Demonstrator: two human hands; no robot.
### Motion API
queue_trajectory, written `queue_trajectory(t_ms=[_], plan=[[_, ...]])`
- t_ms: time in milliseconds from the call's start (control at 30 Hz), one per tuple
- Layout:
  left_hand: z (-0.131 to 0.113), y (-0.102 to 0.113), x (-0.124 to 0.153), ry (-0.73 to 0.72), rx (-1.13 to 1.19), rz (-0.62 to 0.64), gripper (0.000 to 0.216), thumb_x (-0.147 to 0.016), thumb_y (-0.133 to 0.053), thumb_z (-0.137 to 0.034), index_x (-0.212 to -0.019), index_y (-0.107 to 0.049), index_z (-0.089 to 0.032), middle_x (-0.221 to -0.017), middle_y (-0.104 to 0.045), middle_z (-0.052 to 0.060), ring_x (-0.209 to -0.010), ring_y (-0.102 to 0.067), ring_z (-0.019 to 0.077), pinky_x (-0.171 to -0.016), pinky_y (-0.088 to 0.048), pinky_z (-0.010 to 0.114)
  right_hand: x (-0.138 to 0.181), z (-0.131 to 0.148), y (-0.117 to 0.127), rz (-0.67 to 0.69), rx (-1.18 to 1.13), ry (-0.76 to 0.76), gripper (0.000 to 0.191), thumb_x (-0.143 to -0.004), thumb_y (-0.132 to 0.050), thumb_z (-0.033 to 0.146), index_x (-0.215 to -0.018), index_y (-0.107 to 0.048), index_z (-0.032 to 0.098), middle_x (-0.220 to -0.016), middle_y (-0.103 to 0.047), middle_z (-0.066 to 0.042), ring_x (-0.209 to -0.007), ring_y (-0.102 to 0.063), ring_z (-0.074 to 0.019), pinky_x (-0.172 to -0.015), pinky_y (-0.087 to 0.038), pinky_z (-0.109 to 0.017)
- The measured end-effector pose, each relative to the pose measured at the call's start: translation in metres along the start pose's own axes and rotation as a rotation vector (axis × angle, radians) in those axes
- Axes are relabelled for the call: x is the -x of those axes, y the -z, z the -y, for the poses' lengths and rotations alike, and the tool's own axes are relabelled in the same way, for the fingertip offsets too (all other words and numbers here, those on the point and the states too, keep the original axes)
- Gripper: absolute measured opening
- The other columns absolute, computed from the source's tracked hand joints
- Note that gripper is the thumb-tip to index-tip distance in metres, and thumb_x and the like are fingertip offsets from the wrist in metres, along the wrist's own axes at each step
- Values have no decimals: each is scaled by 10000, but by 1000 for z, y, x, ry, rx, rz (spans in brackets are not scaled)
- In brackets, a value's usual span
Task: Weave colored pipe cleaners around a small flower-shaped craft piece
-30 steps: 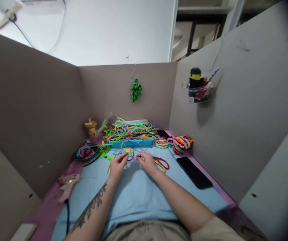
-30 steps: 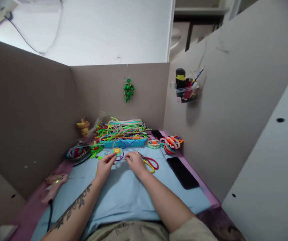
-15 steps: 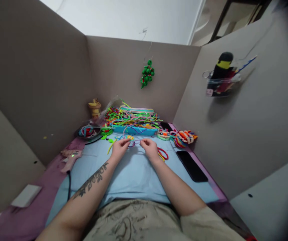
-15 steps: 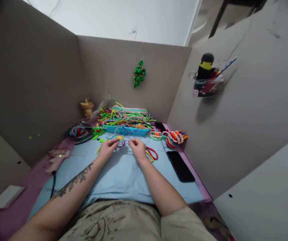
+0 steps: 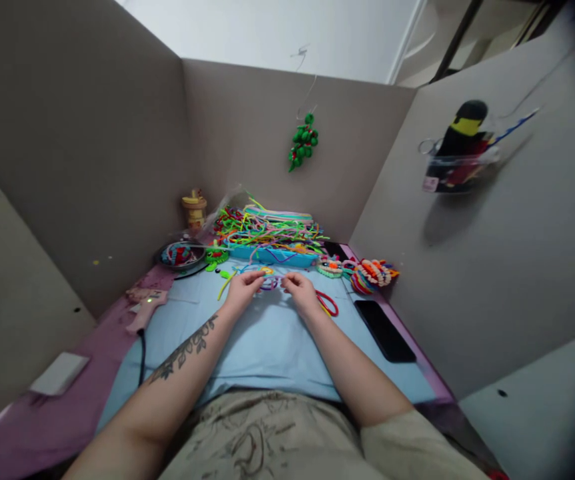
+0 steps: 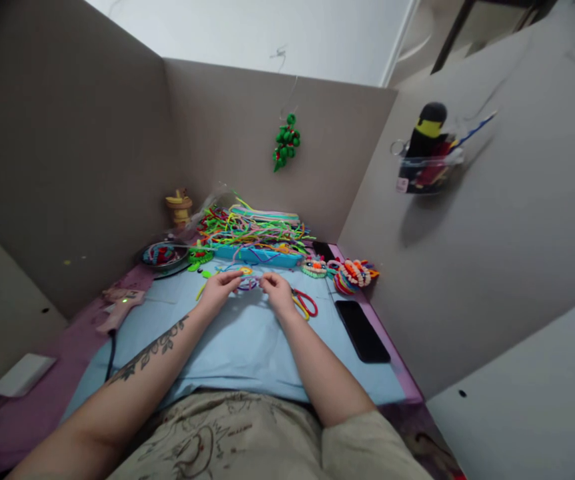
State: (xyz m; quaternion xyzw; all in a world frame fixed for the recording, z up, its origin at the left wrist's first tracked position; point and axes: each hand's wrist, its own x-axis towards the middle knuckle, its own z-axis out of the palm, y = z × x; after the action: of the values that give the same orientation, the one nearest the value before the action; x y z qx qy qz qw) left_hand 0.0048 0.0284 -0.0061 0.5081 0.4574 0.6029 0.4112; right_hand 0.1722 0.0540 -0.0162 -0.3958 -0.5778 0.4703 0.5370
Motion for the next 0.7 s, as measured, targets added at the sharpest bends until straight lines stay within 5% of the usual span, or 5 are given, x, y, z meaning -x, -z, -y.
queue_trajectory(t_ms=[167,433,533,700], plan=[[-3,-1,1,13,13,32,321,-636,-683,-298,-912,-703,-135,-704,-690,51,-519,-555,122,-529,-442,240,2,-1,-5,78,-92,-86,271,-627,-645,415,-720,-569,171,-565,-565,21,-515,-504,-119,-516,-395,-237],[-1,-9,5,-71,-76,12,270,-678,-649,-283,-901,-705,-142,-768,-705,70,-617,-612,171,-579,-474,274,11,2,-15,13,-103,-104,339,-609,-623,314,-874,-437,213,-569,-530,73,-390,-376,-66,-389,-254,-183],[5,-9,6,-159,-160,-22,249,-717,-613,-270,-921,-703,-159,-864,-705,84,-718,-632,195,-650,-488,298,14,2,-20,76,-153,-73,408,-622,-627,287,-969,-422,221,-628,-540,62,-436,-423,-71,-413,-302,-181],[5,-8,12,-333,-359,-59,226,-750,-589,-247,-943,-703,-215,-927,-701,69,-809,-633,213,-757,-474,323,19,-1,-31,120,-233,-27,790,-574,-716,289,-1235,-287,232,-893,-580,-20,-710,-577,-139,-598,-454,-244]])
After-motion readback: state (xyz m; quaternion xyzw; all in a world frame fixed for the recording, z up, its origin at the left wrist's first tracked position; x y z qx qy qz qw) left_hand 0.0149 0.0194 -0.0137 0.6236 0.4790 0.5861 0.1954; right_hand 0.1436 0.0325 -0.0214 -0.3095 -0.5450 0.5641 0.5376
